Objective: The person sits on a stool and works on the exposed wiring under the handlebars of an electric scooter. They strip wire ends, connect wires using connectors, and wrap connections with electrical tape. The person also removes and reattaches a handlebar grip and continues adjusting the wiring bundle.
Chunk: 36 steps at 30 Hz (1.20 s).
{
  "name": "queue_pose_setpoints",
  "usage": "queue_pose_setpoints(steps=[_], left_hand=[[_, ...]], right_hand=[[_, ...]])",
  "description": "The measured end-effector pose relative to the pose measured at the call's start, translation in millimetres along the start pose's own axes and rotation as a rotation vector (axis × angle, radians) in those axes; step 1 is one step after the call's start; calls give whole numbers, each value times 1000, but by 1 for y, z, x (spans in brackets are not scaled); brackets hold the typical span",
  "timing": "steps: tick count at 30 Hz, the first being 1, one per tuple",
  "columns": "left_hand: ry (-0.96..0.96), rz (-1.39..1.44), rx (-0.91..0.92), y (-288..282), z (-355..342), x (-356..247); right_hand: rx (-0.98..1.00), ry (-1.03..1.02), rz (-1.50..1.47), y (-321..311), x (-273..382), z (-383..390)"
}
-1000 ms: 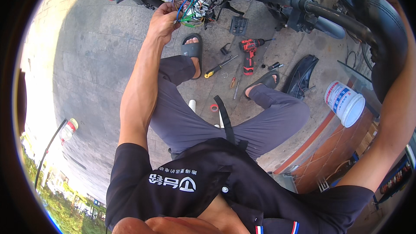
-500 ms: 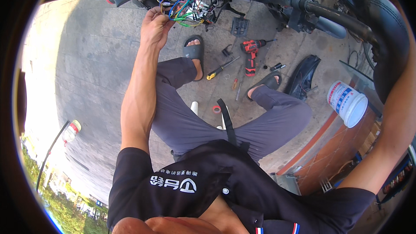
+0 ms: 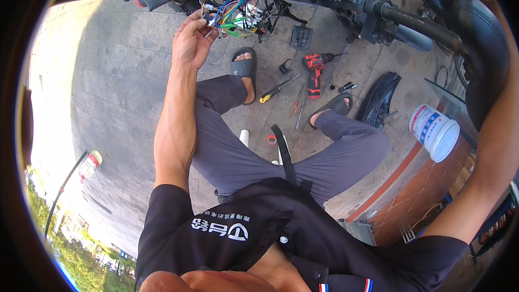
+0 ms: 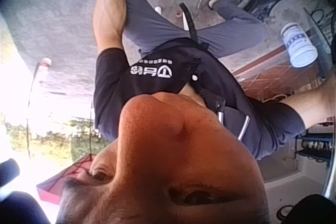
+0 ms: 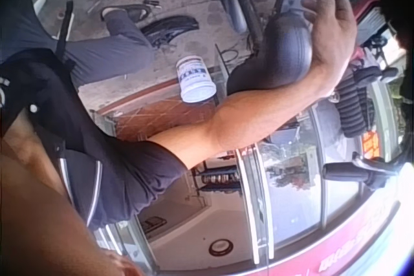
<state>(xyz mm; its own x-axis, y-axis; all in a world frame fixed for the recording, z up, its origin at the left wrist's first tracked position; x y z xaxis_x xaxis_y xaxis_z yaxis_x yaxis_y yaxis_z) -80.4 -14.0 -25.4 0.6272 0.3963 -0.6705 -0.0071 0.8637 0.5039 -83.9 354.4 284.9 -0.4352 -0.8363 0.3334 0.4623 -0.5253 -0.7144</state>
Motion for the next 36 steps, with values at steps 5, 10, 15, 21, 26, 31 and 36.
queue_pose_setpoints(steps=[5,10,15,21,26,31,36], left_hand=[[-43,-33,42,3,2,-2],[-39,-21,35,0,-3,-2],[4,39,-71,-9,-10,-8],[29,74,-61,-11,-11,-17],[18,19,9,-6,-8,-21],[82,-340,-5,4,4,-20],[160,-449,6,20,10,-14]], right_hand=[[320,-70,-259,-4,-9,-11],[-63,-190,147,8,-11,-13],[141,-297,-156,10,13,7],[-8,-218,111,-4,-21,-19],[54,-313,51,8,-8,-5],[48,-316,61,17,17,4],[188,-193,-103,4,4,1]])
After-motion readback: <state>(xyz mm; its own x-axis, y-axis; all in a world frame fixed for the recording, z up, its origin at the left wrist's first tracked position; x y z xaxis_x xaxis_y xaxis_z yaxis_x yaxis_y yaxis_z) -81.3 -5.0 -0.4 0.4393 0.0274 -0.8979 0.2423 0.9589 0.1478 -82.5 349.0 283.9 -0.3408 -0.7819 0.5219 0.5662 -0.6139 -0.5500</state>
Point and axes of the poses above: each hand's wrist, its own z-axis away from the middle knuckle, its own y-axis out of the palm, x = y × z, the point moved 5 cm from there along -z, towards the middle knuckle, and after that the axes turned 2 degrees about -y, right-handed, at the moved point
